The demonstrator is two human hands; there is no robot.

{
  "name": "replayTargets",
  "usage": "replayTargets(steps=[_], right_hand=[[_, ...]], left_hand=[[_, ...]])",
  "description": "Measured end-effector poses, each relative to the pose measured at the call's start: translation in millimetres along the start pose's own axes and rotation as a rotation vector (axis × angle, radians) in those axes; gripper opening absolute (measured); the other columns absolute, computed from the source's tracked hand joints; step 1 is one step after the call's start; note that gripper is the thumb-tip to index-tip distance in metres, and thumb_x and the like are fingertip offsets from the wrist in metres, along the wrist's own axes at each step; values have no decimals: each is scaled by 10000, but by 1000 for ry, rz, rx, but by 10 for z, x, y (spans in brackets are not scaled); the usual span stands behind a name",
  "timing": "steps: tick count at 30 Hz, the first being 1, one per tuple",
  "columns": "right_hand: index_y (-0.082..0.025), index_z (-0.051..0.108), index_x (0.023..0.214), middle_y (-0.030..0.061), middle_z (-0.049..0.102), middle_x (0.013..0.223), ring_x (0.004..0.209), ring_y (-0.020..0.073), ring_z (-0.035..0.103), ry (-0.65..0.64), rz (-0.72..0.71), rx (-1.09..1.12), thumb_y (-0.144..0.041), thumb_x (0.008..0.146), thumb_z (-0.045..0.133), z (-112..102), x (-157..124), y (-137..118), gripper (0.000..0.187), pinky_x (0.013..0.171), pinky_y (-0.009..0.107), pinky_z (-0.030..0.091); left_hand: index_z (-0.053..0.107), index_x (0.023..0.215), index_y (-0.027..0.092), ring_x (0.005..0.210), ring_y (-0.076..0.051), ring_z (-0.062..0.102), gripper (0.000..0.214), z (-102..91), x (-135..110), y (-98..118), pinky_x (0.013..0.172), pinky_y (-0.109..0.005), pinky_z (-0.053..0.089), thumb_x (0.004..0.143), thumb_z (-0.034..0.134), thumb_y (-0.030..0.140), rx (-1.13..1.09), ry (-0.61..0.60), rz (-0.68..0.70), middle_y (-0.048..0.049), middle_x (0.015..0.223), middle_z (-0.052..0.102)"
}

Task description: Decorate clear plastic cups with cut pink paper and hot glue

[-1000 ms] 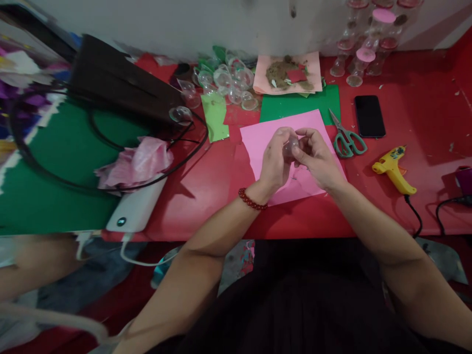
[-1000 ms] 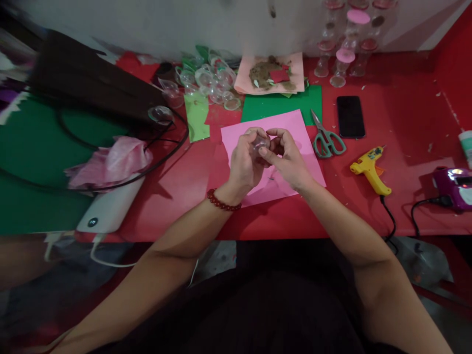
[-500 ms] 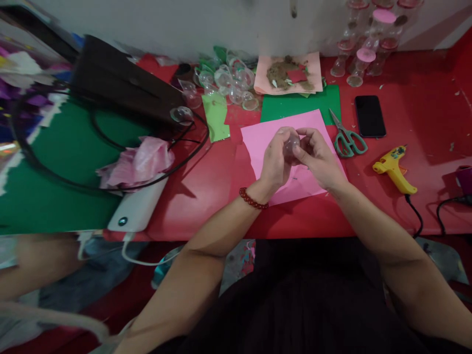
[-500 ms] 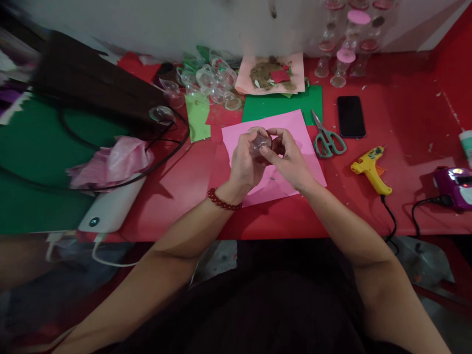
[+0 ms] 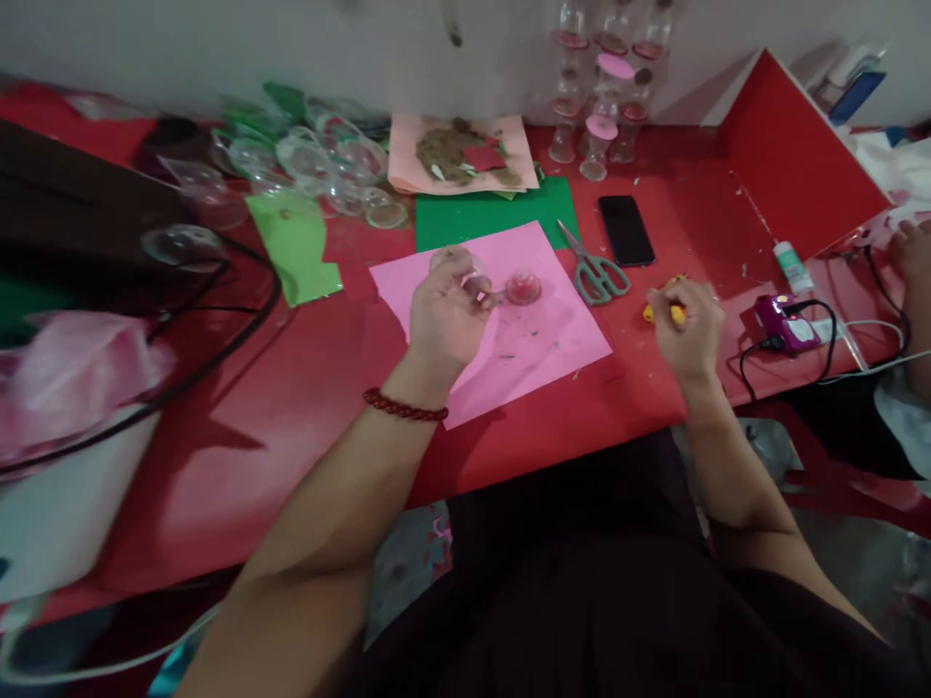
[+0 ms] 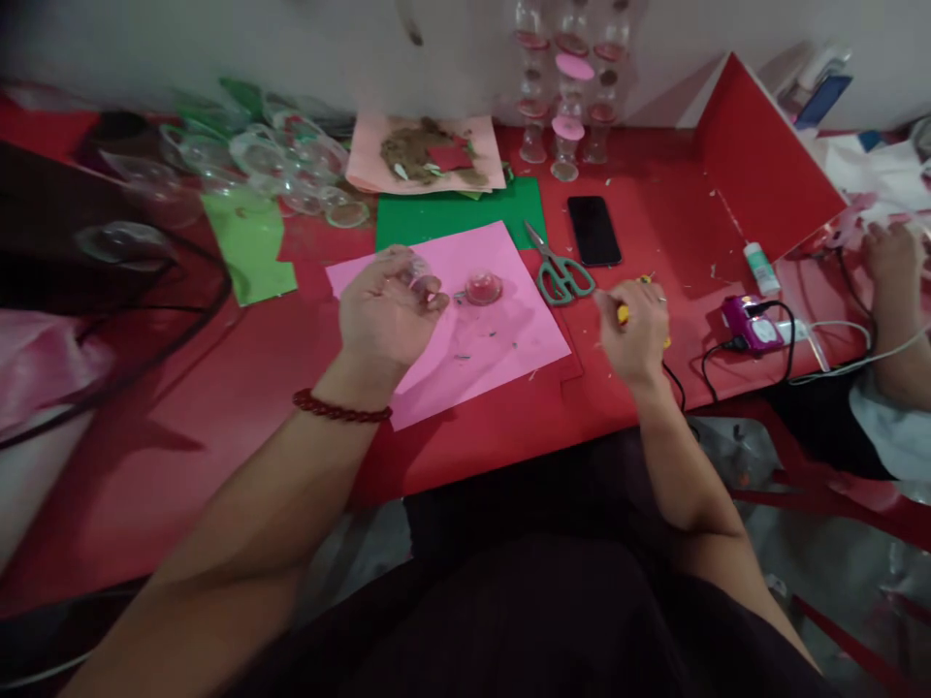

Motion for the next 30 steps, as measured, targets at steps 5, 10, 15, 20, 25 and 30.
replayTargets(steps=[5,10,15,20,25,30], right_hand=[[-128,648,1246,247,723,1263,1197,401,642,-192,185,-490,-303,829,640,-116,-120,767,452,1069,606,473],[-50,667,1325,299,684,1307,1141,402,686,-339,264,-585,-259,820,641,-57,-45,690,547,1007,545,525],[-117,727,1097,207,747,1097,1001,330,715,-190,354,-464,-184,758,691,-264,189,446,348,923,485,558],[-220,728,920,11,629,715,555,138,520,-291,426,395,-348,820,753,-144,489,-28,165,488,291,429],[-223,711,835,-6,629,677,528,92,489,-488,310,818,-548,805,833,395,625,-391,349,442,248,377],[-224,679,868,-33,615,618,469,84,489,-642,314,868,-763,755,837,681,449,-326,573,412,239,340]], left_hand=[[607,833,224,611,-78,553,229,-87,105,30,667,-227,502,972,556,50,1,-94,70,44,737,607],[694,1125,276,777,-119,679,184,-299,345,-46,817,-272,571,977,731,377,139,-160,147,-3,946,747],[682,1024,275,719,-112,647,170,-344,393,-20,663,-246,505,1021,665,444,224,-117,192,-34,1013,769],[613,1122,276,631,-98,611,84,-263,274,9,572,-228,449,1069,598,340,237,-142,191,-15,988,763],[694,1155,282,632,-91,604,199,-262,263,15,649,-240,525,1007,703,416,206,-121,139,-39,1041,770],[716,1221,246,623,-101,607,275,-282,268,-12,664,-268,531,1039,630,433,257,-129,50,-49,1017,761]])
Point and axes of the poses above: each hand's wrist, its own x-axis towards the middle knuckle, its own z-axis out of the palm, y = z × x, the point moved 2 cm from there along x, towards the middle knuckle
